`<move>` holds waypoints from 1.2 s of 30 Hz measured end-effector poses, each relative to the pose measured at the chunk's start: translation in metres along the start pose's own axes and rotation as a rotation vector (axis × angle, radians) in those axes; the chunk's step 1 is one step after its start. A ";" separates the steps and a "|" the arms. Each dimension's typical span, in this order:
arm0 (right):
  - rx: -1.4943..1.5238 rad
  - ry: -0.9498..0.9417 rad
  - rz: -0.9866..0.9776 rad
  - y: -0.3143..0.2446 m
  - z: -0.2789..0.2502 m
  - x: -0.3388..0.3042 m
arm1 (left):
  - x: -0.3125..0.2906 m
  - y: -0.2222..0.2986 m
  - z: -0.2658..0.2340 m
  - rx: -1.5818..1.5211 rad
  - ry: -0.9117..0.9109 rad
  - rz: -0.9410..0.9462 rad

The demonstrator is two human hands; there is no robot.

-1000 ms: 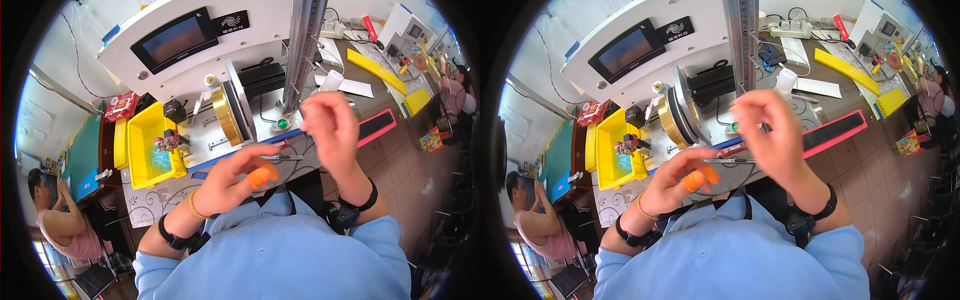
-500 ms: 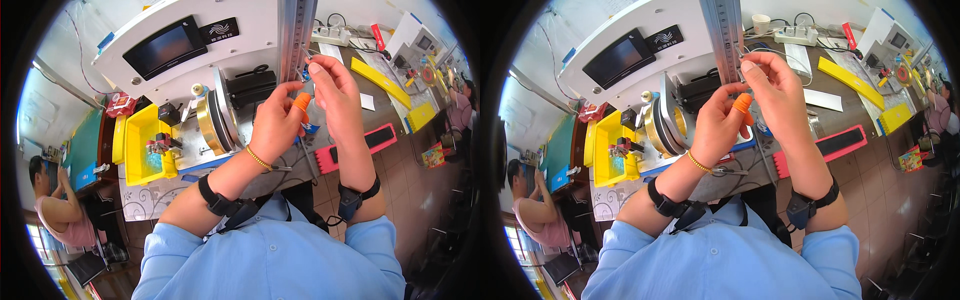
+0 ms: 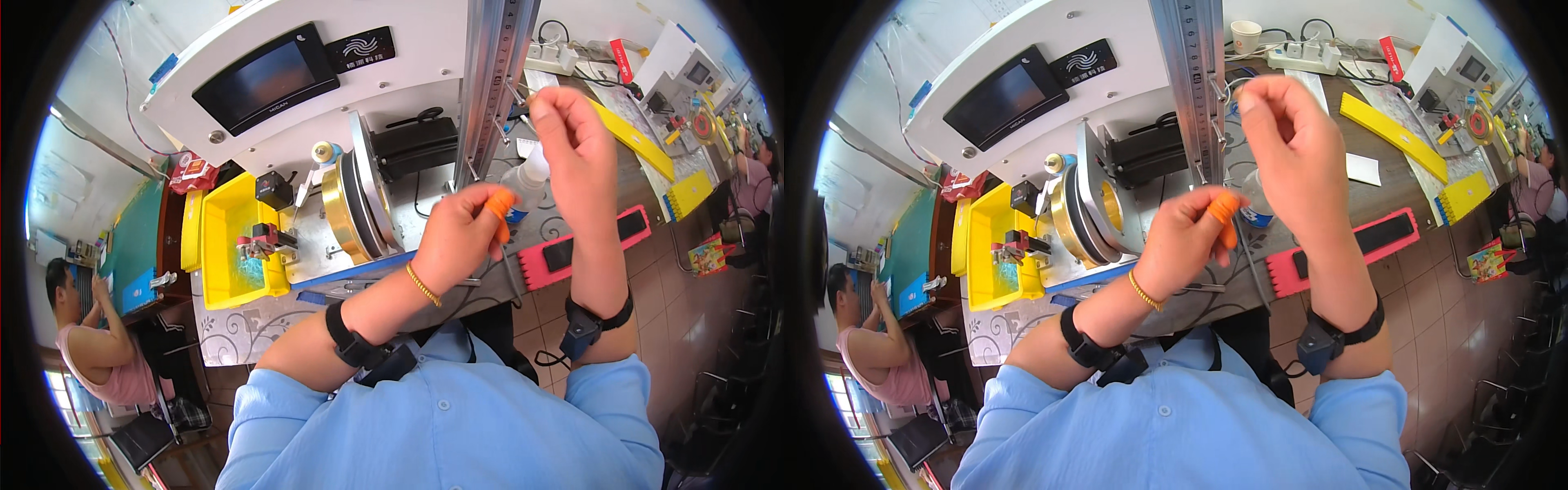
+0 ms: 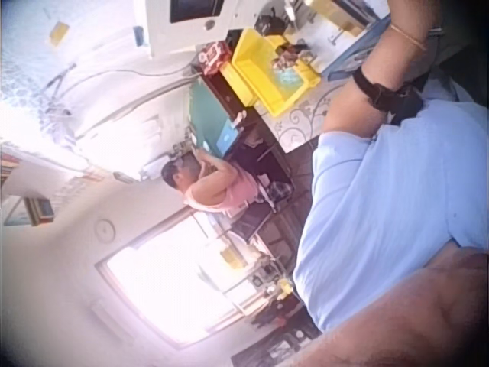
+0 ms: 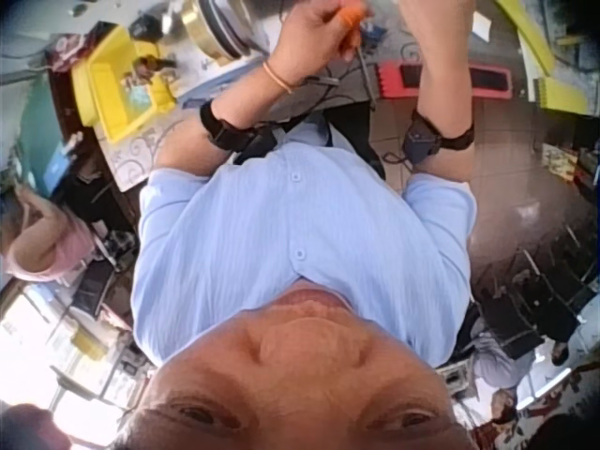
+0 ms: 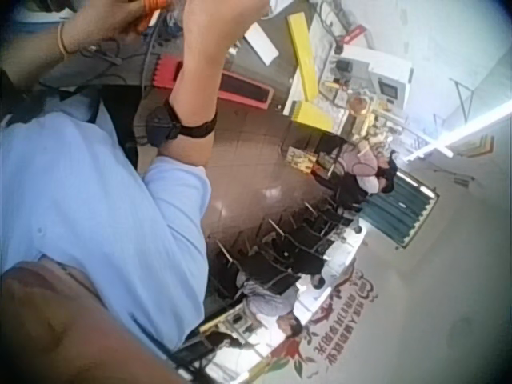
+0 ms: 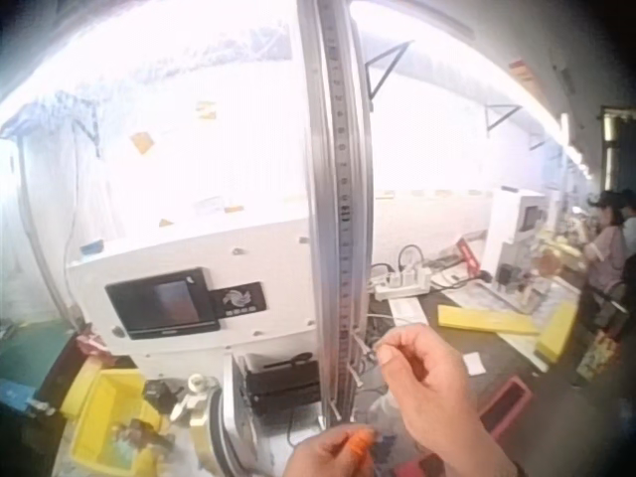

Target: The person applies adhesive to small mechanical components and assembles metal parts using a precision assembly machine.

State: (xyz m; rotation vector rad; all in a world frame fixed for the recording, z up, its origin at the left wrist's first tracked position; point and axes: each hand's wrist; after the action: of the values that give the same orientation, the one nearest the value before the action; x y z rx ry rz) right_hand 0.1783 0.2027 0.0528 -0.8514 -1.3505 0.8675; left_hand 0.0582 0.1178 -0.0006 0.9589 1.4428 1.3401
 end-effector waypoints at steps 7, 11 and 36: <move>-0.279 -0.218 -0.041 0.016 -0.010 -0.012 | -0.012 -0.034 -0.005 -0.014 -0.171 -0.227; -0.217 -0.230 0.112 0.014 -0.015 -0.018 | -0.009 -0.043 -0.004 -0.046 -0.202 -0.281; 0.306 0.147 0.239 0.042 0.020 -0.030 | -0.058 0.002 -0.061 0.247 -0.400 -0.179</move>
State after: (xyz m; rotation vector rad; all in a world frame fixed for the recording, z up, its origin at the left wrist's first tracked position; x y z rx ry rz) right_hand 0.1563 0.1944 0.0026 -0.8280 -0.9690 1.1412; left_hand 0.0159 0.0452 0.0070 1.1516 1.3612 0.7953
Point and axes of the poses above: each hand's wrist, its own x-axis towards the middle knuckle, its own z-axis out of the palm, y = z × x, and after that the axes turned 13 degrees about y, right-handed
